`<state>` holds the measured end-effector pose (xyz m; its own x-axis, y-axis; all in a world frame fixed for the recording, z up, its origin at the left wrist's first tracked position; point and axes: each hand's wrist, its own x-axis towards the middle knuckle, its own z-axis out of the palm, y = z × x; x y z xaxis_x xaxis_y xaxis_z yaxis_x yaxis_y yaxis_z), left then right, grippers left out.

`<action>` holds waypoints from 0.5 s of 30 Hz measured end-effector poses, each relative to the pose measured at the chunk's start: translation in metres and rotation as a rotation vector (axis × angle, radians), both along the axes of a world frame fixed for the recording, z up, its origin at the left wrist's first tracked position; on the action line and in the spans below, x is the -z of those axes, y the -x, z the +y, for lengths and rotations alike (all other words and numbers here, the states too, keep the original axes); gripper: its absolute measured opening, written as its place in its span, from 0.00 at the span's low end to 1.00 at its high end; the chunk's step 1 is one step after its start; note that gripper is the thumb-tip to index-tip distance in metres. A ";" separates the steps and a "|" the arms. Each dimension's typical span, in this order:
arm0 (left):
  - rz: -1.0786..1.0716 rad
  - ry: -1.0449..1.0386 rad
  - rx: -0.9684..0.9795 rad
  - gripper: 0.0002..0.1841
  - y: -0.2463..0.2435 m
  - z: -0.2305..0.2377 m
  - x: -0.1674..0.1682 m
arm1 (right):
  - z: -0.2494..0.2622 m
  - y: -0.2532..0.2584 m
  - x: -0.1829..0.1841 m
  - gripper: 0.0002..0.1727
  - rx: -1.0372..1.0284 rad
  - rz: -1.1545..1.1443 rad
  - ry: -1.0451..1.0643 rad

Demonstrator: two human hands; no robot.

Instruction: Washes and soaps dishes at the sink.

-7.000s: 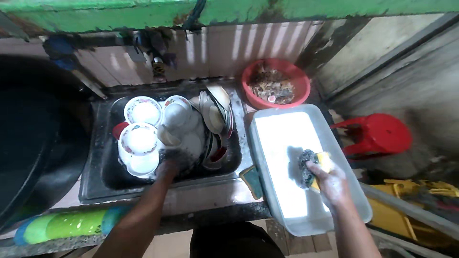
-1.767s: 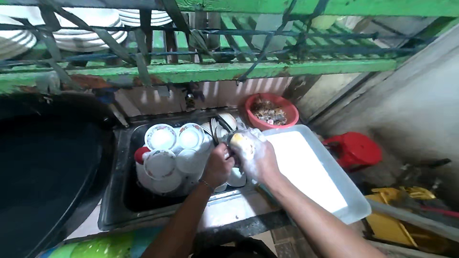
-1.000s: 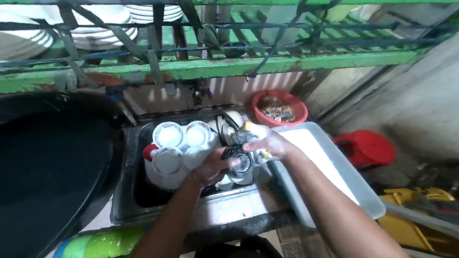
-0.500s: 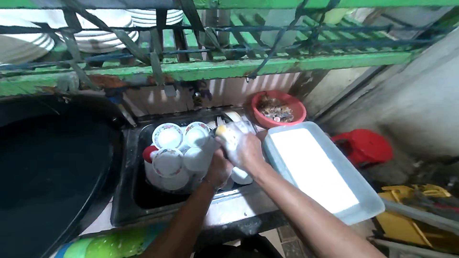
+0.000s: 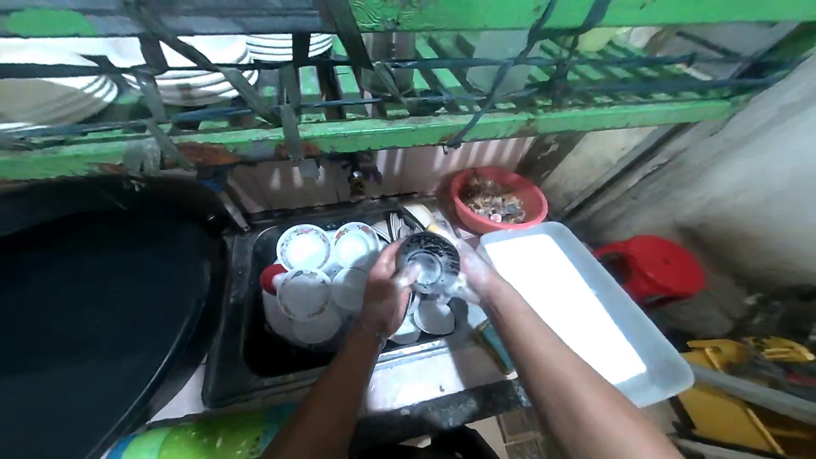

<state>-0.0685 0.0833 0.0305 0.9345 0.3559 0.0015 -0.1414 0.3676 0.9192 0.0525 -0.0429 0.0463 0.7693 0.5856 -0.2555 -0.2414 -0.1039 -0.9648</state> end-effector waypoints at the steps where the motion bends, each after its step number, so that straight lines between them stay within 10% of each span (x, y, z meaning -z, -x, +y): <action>1: 0.024 -0.006 -0.041 0.28 -0.005 0.000 0.003 | -0.001 0.004 0.007 0.22 -0.008 0.079 -0.090; 8: 0.040 -0.010 -0.076 0.26 -0.014 -0.004 0.032 | -0.003 0.019 -0.003 0.28 -0.068 -0.031 0.049; 12: 0.053 0.223 0.044 0.38 -0.013 0.004 0.011 | 0.015 0.043 -0.002 0.22 -0.230 -0.818 0.502; 15: 0.109 0.373 0.070 0.27 -0.018 0.020 0.002 | 0.014 0.059 -0.006 0.24 -0.436 -1.148 0.696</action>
